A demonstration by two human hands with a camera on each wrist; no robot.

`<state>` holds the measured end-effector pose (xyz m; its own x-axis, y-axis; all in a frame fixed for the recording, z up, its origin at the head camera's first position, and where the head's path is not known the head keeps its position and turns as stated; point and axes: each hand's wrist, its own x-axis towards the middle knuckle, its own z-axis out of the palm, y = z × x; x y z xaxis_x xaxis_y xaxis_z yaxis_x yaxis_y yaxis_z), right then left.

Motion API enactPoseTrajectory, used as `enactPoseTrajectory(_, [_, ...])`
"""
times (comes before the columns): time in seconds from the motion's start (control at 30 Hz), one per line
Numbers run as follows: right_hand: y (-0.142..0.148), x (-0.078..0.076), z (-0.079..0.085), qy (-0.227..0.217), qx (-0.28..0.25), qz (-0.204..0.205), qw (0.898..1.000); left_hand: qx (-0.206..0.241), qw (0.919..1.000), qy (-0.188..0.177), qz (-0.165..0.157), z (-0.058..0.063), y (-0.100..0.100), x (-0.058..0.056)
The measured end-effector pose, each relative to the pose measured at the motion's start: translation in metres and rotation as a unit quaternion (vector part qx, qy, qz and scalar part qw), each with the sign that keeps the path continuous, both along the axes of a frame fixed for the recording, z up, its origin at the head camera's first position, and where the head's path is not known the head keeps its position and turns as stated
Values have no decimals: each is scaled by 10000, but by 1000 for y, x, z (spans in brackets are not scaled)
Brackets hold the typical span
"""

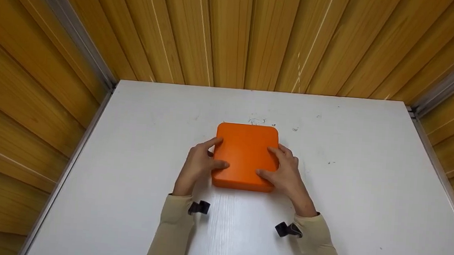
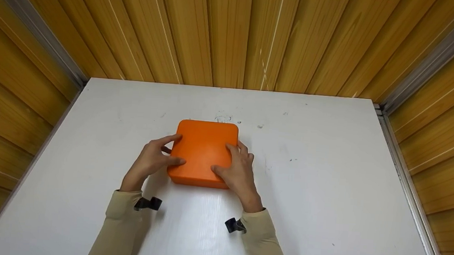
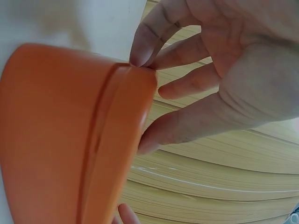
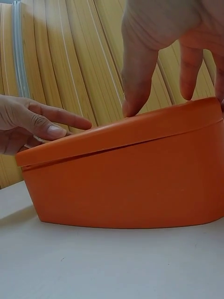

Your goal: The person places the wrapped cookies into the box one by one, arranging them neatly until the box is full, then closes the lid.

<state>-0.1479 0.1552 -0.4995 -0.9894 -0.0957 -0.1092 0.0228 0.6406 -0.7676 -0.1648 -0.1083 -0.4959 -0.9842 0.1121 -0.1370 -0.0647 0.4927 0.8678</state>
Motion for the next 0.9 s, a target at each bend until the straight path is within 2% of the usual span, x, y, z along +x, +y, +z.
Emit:
enactPoseTrajectory(0.47, [-1, -3, -3, 72, 42, -29, 10000, 41, 10000, 46, 0, -6, -1, -2])
enactPoseTrajectory(0.63, [2, -4, -5, 195, -87, -57, 9998, 132, 9997, 111, 159, -12, -3, -4])
enactPoseTrajectory(0.8, [9, -12, -10, 495, -857, -455, 9940, 568, 9953, 578, 530, -27, -4, -14])
enactPoseTrajectory(0.9, [13, -23, -15, 618, -1488, -455, 9859, 1028, 9905, 709, 579, -35, -6, -24])
